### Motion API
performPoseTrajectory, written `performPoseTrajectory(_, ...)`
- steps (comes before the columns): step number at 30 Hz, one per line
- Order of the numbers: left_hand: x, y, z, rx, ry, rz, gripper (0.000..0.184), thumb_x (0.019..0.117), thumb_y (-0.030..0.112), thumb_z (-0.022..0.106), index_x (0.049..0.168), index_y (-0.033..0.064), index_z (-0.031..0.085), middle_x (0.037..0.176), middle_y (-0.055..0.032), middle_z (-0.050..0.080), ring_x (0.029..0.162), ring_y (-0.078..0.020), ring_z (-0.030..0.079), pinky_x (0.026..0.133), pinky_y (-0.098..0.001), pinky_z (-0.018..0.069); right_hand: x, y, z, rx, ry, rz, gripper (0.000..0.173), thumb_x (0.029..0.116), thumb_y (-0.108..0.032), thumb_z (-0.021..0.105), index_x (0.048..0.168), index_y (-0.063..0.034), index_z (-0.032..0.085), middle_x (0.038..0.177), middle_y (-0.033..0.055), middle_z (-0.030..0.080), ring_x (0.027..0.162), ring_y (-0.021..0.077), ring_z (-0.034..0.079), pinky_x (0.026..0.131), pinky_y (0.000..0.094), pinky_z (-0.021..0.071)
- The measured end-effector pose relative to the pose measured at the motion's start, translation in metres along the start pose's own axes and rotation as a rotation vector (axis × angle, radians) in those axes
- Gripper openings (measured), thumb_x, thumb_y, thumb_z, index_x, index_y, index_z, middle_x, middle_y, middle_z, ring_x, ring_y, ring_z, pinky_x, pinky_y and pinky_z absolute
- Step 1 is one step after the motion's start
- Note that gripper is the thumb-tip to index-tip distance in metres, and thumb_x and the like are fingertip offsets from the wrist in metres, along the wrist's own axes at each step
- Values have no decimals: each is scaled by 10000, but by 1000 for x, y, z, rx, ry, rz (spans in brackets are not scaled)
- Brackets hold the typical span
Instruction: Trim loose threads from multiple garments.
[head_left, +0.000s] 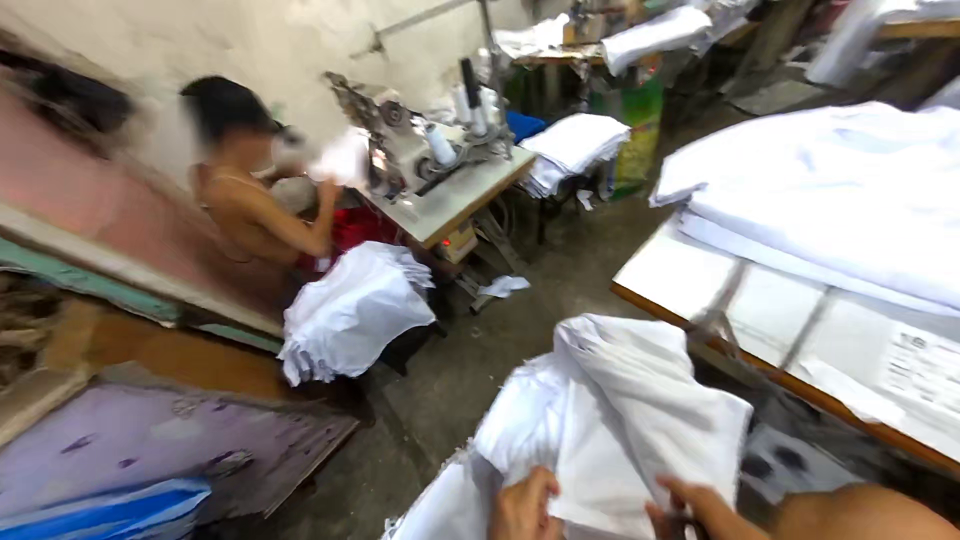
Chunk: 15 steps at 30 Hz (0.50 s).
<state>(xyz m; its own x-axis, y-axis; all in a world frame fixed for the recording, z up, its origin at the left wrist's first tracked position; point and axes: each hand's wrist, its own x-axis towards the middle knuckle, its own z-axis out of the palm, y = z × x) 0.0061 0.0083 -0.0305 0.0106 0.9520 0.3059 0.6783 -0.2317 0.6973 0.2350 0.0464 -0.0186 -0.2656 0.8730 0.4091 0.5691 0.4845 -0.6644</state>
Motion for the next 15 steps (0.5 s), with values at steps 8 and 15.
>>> performPoseTrajectory(8, 20, -95, -18, -74, -12, -208, 654, 854, 412, 721, 1189, -141, 624, 1149, -283, 664, 1026, -328, 659, 888, -449, 540, -24, 88, 8, 419, 177, 995, 607, 989, -380, 619, 1378, 75, 520, 1275, 237, 621, 1147, 265, 614, 985, 469, 506)
performPoseTrajectory(15, 102, -133, 33, -469, -323, -525, 807, 999, 498, 429, 1577, -41, 260, 1591, -239, 365, 1451, -242, 403, 1188, -384, 351, -18, 88, 32, 568, 88, 1220, 858, 880, -520, 753, 1491, -5, 442, 1294, 269, 636, 1180, 380, 638, 1020, 579, 502)
